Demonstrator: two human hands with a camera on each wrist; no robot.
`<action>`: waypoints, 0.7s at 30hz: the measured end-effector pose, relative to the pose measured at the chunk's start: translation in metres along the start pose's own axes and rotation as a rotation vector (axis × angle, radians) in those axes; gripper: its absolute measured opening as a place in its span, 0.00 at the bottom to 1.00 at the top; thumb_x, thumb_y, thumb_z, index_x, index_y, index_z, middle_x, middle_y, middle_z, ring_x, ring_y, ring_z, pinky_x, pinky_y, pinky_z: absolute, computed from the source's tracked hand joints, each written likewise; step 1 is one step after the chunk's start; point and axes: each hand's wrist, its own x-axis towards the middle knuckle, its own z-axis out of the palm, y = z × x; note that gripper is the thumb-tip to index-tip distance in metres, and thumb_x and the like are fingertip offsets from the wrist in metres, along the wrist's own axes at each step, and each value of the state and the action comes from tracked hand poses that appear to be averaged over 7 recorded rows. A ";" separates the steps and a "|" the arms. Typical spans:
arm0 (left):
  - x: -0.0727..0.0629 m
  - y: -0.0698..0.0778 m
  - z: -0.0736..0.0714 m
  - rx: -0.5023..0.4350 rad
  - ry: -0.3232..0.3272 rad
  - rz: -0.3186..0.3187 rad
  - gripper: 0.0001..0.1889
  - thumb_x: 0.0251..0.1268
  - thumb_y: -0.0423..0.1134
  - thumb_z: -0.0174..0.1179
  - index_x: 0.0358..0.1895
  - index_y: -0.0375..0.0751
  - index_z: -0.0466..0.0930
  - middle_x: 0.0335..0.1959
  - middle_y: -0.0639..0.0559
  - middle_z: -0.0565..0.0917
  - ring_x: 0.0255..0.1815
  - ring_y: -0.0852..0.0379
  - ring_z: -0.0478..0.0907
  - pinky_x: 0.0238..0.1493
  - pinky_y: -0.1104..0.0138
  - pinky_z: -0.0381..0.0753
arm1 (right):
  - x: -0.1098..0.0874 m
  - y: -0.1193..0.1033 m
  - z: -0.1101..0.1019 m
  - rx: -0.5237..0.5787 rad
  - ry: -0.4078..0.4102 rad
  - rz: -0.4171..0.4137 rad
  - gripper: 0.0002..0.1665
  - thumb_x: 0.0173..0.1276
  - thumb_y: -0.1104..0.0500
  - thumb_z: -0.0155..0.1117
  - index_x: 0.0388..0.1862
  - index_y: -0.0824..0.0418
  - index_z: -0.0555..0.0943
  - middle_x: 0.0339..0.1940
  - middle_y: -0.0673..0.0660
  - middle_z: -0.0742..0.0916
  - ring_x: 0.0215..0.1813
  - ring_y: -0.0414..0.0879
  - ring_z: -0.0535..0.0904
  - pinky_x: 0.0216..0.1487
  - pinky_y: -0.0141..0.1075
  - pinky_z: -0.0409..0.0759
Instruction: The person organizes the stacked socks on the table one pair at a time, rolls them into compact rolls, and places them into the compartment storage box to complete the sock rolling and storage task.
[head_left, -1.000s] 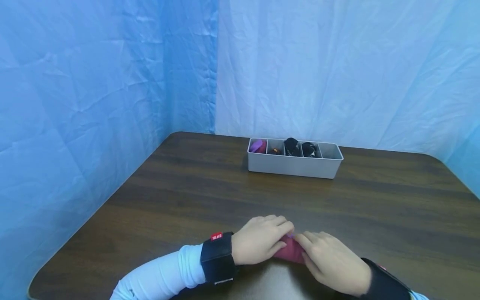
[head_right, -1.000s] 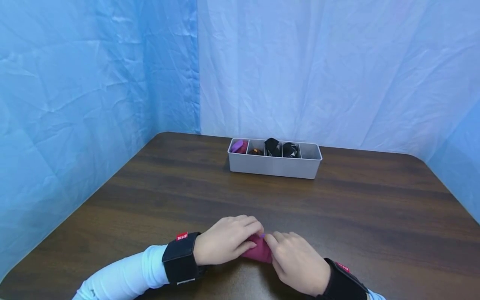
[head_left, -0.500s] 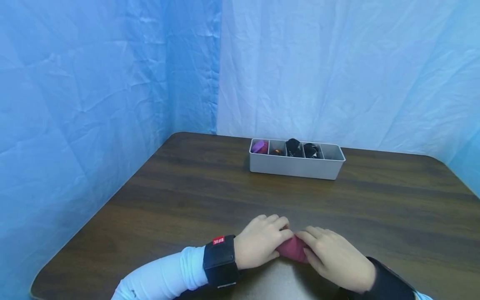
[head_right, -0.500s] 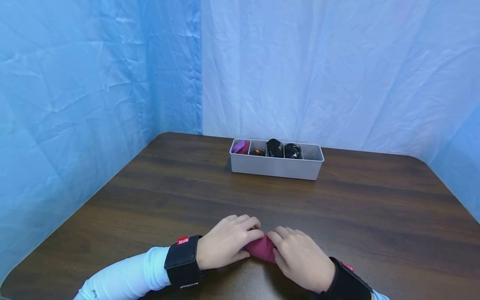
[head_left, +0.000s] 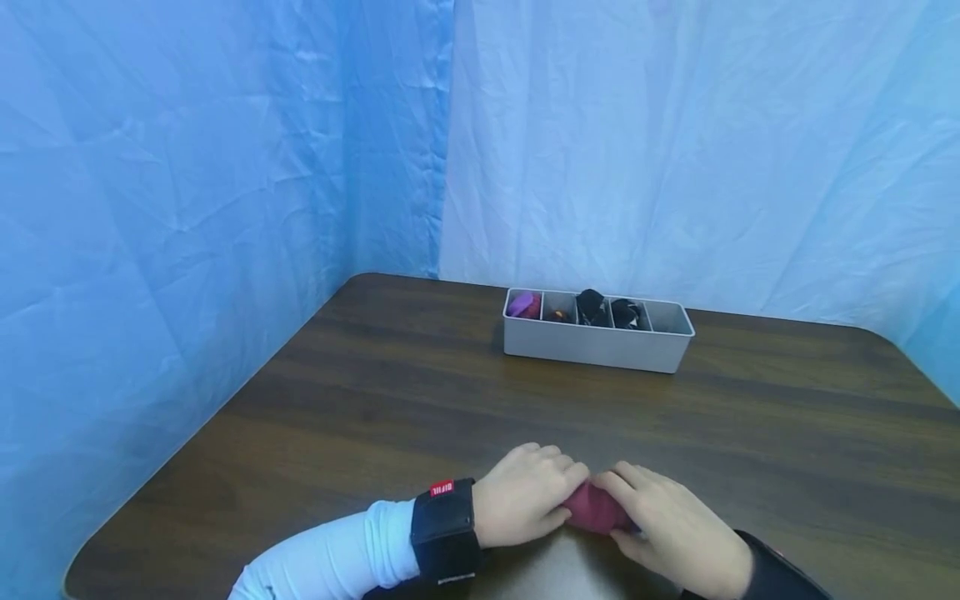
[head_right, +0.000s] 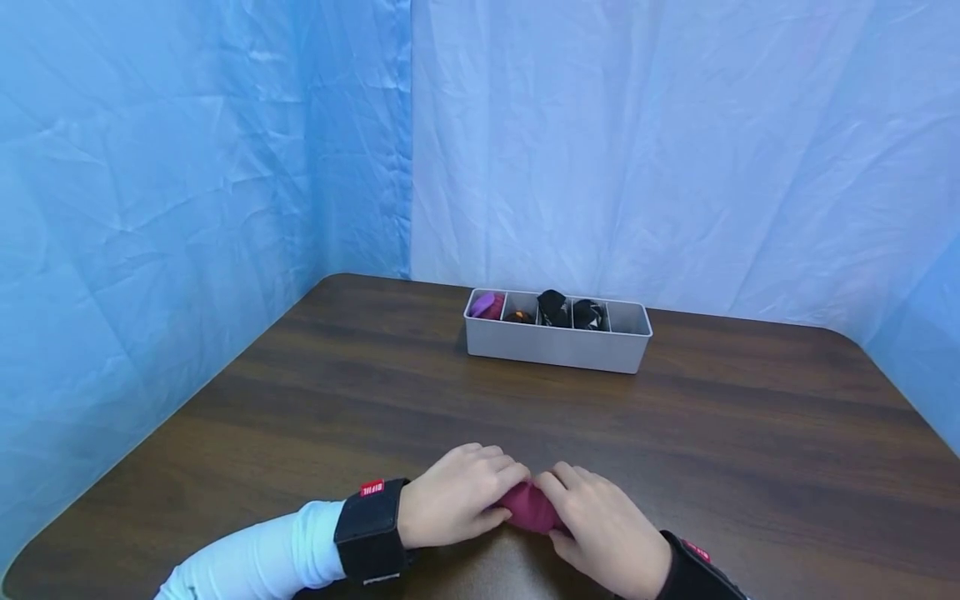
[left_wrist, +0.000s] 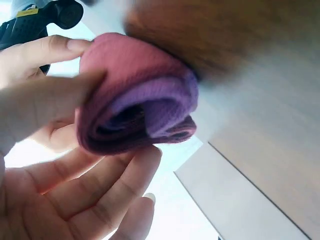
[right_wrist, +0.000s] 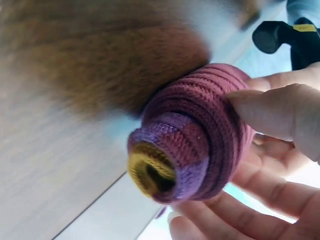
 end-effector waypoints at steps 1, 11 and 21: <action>0.000 0.000 0.000 -0.023 -0.006 -0.006 0.13 0.51 0.43 0.58 0.41 0.47 0.71 0.31 0.60 0.80 0.30 0.67 0.72 0.28 0.79 0.64 | 0.000 0.000 -0.001 0.010 -0.022 0.008 0.26 0.40 0.60 0.68 0.43 0.58 0.73 0.33 0.45 0.78 0.31 0.32 0.70 0.29 0.27 0.71; 0.001 -0.004 0.000 -0.154 -0.093 -0.093 0.10 0.56 0.42 0.54 0.41 0.48 0.70 0.29 0.59 0.80 0.26 0.69 0.71 0.25 0.79 0.66 | 0.003 -0.002 0.001 -0.003 -0.080 0.043 0.21 0.47 0.60 0.59 0.43 0.60 0.75 0.34 0.44 0.78 0.29 0.30 0.67 0.30 0.26 0.70; 0.003 -0.012 0.001 -0.236 -0.133 -0.118 0.10 0.56 0.43 0.53 0.42 0.49 0.73 0.27 0.60 0.79 0.25 0.69 0.70 0.26 0.80 0.65 | 0.012 -0.010 0.003 -0.123 -0.013 -0.053 0.25 0.37 0.53 0.71 0.36 0.59 0.74 0.28 0.46 0.75 0.28 0.34 0.68 0.26 0.27 0.71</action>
